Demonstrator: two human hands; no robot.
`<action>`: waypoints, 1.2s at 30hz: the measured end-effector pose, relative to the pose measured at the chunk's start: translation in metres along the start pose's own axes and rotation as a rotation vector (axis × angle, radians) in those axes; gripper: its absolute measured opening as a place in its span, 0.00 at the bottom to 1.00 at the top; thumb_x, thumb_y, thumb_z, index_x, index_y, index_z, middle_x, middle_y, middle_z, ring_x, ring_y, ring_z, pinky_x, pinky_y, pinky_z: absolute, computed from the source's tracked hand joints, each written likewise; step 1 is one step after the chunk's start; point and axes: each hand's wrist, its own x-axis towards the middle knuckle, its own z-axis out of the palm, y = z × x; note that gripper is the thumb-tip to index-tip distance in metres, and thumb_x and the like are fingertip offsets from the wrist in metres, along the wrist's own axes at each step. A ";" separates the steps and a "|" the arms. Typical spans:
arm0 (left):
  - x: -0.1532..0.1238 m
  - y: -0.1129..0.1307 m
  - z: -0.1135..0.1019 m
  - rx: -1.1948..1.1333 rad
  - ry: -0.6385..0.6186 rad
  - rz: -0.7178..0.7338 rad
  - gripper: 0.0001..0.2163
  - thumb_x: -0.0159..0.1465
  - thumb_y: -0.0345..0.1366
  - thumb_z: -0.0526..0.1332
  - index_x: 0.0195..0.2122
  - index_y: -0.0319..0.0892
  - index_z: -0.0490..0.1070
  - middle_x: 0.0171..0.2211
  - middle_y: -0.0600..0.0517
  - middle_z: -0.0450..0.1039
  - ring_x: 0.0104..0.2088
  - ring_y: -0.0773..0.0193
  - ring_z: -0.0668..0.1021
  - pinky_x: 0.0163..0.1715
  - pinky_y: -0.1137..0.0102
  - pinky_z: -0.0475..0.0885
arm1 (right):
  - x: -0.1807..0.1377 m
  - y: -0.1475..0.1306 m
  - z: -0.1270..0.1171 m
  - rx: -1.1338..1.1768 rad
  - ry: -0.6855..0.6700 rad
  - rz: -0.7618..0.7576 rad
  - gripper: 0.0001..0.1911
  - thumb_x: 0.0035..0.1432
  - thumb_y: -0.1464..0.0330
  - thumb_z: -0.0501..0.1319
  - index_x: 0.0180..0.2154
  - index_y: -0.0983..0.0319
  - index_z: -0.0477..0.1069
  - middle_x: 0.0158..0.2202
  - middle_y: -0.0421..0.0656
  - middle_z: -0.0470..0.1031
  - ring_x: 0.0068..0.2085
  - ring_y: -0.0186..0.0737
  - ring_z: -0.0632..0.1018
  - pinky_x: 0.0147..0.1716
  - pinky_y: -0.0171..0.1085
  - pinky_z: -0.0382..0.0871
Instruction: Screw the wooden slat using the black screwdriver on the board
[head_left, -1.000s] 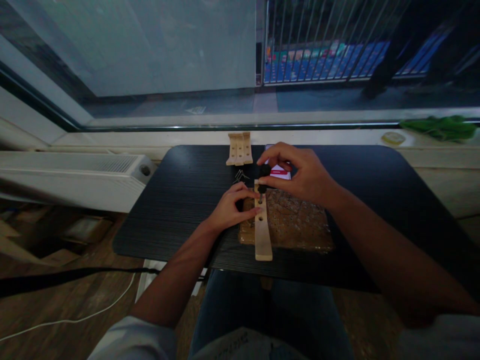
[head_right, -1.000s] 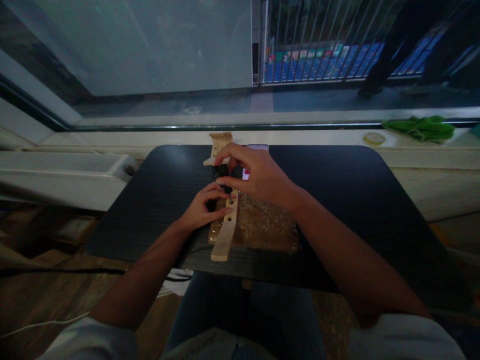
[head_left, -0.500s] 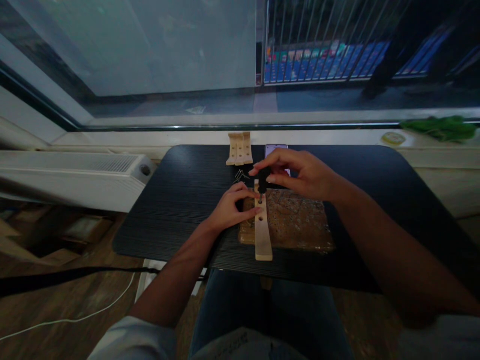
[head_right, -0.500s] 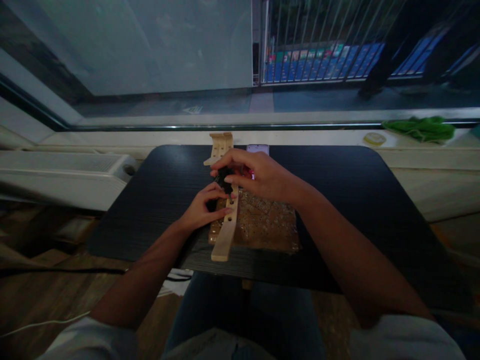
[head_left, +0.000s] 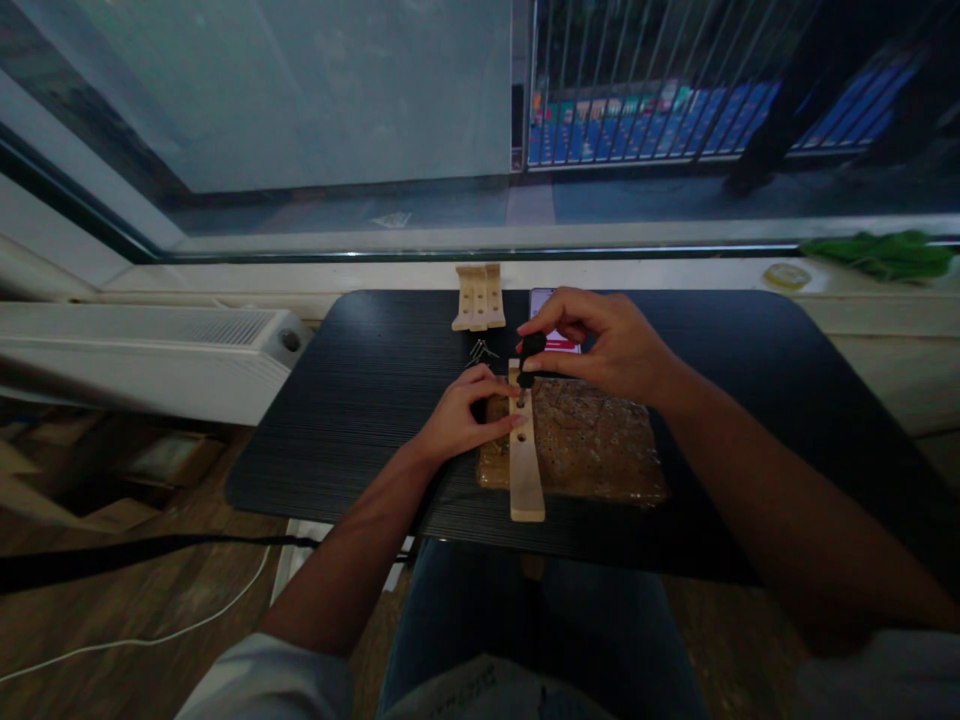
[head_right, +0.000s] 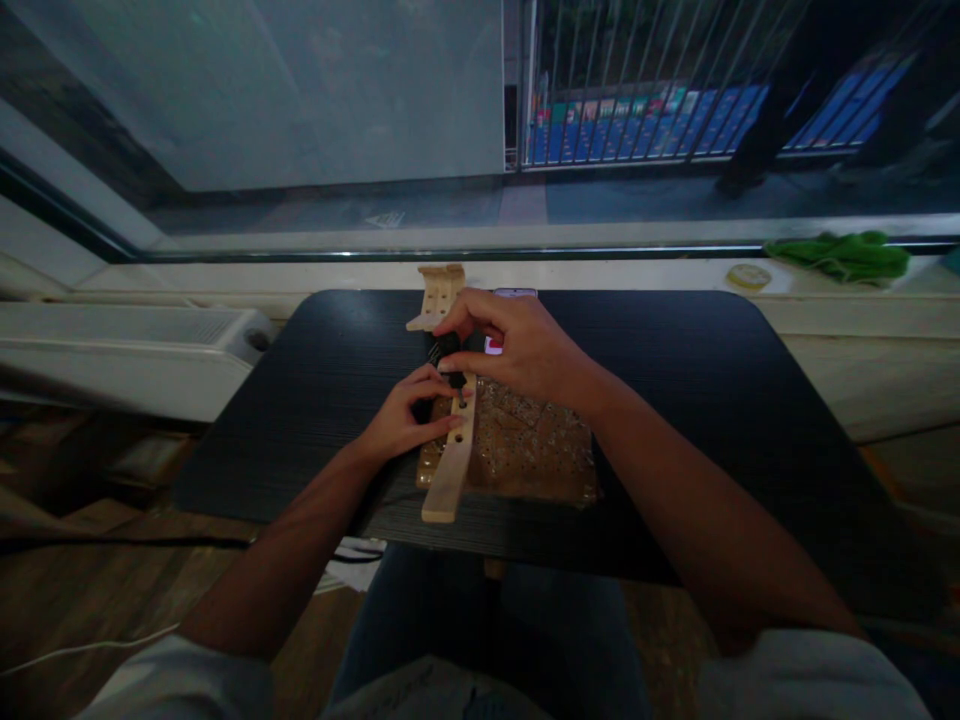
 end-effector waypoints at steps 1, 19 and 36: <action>0.000 0.000 0.000 0.002 -0.003 -0.006 0.12 0.56 0.41 0.68 0.39 0.41 0.77 0.34 0.50 0.69 0.37 0.62 0.74 0.40 0.65 0.71 | 0.000 0.000 0.001 -0.003 0.013 -0.007 0.10 0.52 0.67 0.68 0.35 0.65 0.73 0.26 0.35 0.68 0.24 0.26 0.63 0.27 0.32 0.58; 0.000 0.000 0.000 0.026 -0.011 -0.025 0.12 0.57 0.43 0.68 0.39 0.42 0.77 0.33 0.51 0.68 0.37 0.61 0.73 0.40 0.64 0.71 | -0.001 0.004 -0.002 -0.050 -0.077 -0.186 0.14 0.58 0.64 0.64 0.45 0.63 0.75 0.35 0.41 0.77 0.31 0.30 0.71 0.32 0.33 0.63; 0.000 0.000 0.000 0.009 -0.009 -0.039 0.13 0.56 0.43 0.68 0.39 0.42 0.78 0.34 0.51 0.68 0.37 0.62 0.73 0.39 0.66 0.71 | 0.001 -0.001 -0.007 0.103 -0.116 0.111 0.12 0.54 0.67 0.66 0.41 0.66 0.76 0.34 0.42 0.79 0.24 0.26 0.64 0.25 0.31 0.60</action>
